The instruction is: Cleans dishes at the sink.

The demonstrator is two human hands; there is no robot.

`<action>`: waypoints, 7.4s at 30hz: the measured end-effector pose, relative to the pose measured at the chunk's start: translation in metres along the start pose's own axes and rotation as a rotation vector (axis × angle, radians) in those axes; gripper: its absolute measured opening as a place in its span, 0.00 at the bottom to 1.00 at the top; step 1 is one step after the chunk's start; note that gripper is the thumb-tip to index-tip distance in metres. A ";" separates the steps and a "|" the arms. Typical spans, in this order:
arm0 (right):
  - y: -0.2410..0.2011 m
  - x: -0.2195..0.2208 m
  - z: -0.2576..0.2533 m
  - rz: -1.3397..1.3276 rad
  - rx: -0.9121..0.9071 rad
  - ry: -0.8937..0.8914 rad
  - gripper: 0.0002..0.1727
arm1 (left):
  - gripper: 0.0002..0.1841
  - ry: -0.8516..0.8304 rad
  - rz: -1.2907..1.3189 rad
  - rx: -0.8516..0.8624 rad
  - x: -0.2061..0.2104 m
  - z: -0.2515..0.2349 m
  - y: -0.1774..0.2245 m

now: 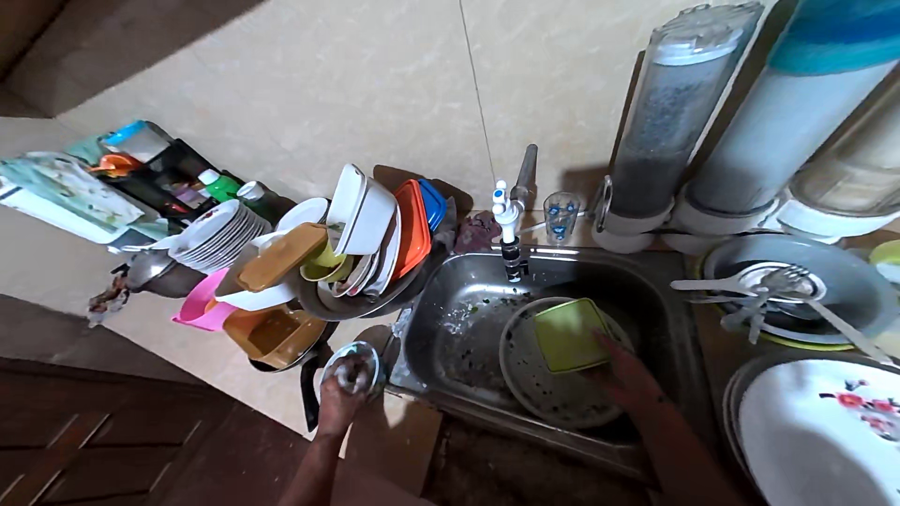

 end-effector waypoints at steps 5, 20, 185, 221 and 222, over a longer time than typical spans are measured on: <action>0.003 0.011 0.006 -0.015 -0.001 -0.118 0.22 | 0.15 0.290 0.805 -0.476 0.011 -0.012 0.014; 0.006 0.021 0.016 -0.131 -0.043 -0.320 0.23 | 0.24 -0.172 0.393 0.213 0.245 -0.049 0.271; 0.037 0.002 0.012 -0.003 -0.106 -0.021 0.27 | 0.25 0.070 0.026 -0.553 -0.007 0.000 -0.011; 0.033 0.004 0.029 -0.433 -0.044 -0.288 0.23 | 0.23 -0.378 0.293 0.188 0.232 -0.017 0.271; 0.033 0.005 0.032 -0.450 -0.035 -0.286 0.22 | 0.23 -0.364 0.248 0.054 0.228 -0.026 0.261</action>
Point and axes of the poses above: each hand's wrist, its own z-axis away from the middle knuckle, its own x-axis out of the palm, y = z × x, the point moved 9 cm from there along -z, towards the middle knuckle, and after that the axes turned 6 degrees about x, right-handed, at the moved point
